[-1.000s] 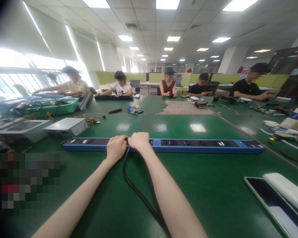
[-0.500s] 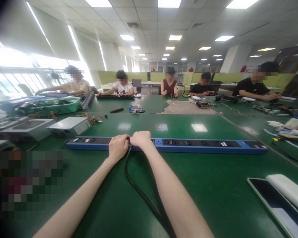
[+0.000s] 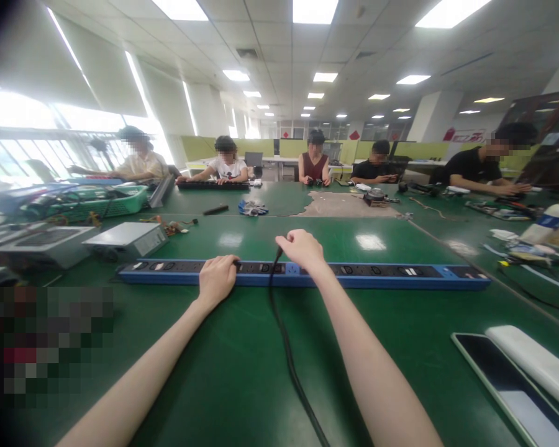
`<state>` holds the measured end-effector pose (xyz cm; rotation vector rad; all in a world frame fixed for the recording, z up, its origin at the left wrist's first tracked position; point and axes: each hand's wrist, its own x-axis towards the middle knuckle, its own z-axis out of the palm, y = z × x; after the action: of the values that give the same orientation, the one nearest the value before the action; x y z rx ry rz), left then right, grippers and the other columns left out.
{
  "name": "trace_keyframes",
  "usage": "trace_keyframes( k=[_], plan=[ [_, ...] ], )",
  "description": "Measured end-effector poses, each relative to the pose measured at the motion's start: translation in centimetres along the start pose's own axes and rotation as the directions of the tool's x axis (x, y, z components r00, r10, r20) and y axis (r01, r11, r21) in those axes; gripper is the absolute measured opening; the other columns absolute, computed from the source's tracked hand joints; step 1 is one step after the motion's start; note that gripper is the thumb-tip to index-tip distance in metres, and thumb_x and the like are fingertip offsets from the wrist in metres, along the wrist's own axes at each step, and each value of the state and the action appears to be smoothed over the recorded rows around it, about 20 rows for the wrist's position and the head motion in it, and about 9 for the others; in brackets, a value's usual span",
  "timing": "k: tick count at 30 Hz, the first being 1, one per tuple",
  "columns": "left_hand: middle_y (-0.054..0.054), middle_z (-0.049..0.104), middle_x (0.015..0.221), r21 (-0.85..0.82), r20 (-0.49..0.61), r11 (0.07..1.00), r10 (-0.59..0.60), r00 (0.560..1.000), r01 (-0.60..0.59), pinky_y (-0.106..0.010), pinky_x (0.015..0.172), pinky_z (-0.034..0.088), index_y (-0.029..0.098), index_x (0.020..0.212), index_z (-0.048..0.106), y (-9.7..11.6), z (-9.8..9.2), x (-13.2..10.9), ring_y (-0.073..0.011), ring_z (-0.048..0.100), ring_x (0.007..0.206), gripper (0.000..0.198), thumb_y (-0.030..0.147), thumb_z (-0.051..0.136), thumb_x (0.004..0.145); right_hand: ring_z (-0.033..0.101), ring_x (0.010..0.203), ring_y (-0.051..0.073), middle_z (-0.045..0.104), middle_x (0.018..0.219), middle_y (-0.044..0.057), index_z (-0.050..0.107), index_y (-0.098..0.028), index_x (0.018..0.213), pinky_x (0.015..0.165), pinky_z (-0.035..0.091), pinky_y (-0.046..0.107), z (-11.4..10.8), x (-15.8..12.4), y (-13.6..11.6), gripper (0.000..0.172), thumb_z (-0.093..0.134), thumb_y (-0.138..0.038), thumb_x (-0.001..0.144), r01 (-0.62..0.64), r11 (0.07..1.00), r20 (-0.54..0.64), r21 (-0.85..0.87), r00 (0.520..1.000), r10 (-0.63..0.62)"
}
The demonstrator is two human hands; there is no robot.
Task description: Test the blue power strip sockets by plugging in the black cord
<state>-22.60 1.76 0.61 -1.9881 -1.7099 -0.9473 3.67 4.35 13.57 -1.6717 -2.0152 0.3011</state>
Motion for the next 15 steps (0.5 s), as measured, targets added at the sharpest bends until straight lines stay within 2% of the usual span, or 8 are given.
trace_keyframes(
  k=[3, 7, 9, 12, 15],
  plan=[
    [-0.006, 0.075, 0.103, 0.004, -0.005, 1.0, -0.003, 1.0, 0.003, -0.041, 0.098, 0.042, 0.026, 0.105, 0.068, 0.1, 0.2, 0.0, -0.0252, 0.065, 0.103, 0.028, 0.021, 0.043, 0.096, 0.062, 0.073, 0.018, 0.071, 0.078, 0.004, 0.067, -0.021, 0.076, 0.064, 0.036, 0.025, -0.6, -1.1, 4.1, 0.033, 0.051, -0.046, 0.091, -0.056, 0.994, -0.04, -0.091, 0.998, 0.052],
    [-0.005, 0.075, 0.103, 0.01, -0.001, 1.0, -0.002, 1.0, 0.002, -0.04, 0.098, 0.042, 0.026, 0.106, 0.068, 0.2, 0.4, 0.0, -0.0248, 0.065, 0.103, 0.028, 0.021, 0.042, 0.096, 0.064, 0.076, 0.019, 0.072, 0.082, 0.004, 0.067, -0.022, 0.081, 0.066, 0.038, 0.025, 0.9, -1.8, 7.4, 0.028, 0.051, -0.042, 0.092, -0.015, 0.989, 0.08, -0.144, 0.996, 0.027],
    [-0.005, 0.075, 0.103, 0.014, 0.002, 1.0, 0.0, 1.0, 0.0, -0.04, 0.097, 0.042, 0.026, 0.106, 0.068, 0.2, 0.5, 0.0, -0.0245, 0.065, 0.103, 0.028, 0.021, 0.042, 0.096, 0.066, 0.082, 0.02, 0.074, 0.092, 0.005, 0.068, -0.024, 0.1, 0.07, 0.041, 0.027, 1.6, -1.7, 8.1, 0.03, 0.049, -0.047, 0.095, -0.018, 0.986, 0.042, -0.168, 0.999, 0.025],
    [-0.005, 0.075, 0.102, 0.016, 0.006, 1.0, 0.003, 1.0, -0.003, -0.04, 0.097, 0.042, 0.026, 0.106, 0.068, 0.4, 0.5, 0.1, -0.0244, 0.065, 0.102, 0.029, 0.021, 0.042, 0.096, 0.069, 0.092, 0.023, 0.074, 0.107, 0.006, 0.059, -0.029, 0.129, 0.077, 0.045, 0.031, 2.4, -1.5, 8.2, 0.045, 0.039, -0.057, 0.1, 0.011, 0.984, 0.004, -0.18, 1.0, -0.011],
    [-0.005, 0.075, 0.102, 0.01, 0.006, 1.0, 0.001, 1.0, -0.001, -0.04, 0.097, 0.042, 0.026, 0.106, 0.069, 0.6, 0.5, 0.2, -0.0246, 0.065, 0.103, 0.029, 0.022, 0.042, 0.096, 0.069, 0.099, 0.026, 0.074, 0.111, 0.006, 0.06, -0.031, 0.127, 0.081, 0.047, 0.035, 3.6, -1.4, 7.5, 0.048, 0.037, -0.062, 0.1, 0.031, 0.977, 0.013, -0.209, 0.999, -0.029]
  ],
)
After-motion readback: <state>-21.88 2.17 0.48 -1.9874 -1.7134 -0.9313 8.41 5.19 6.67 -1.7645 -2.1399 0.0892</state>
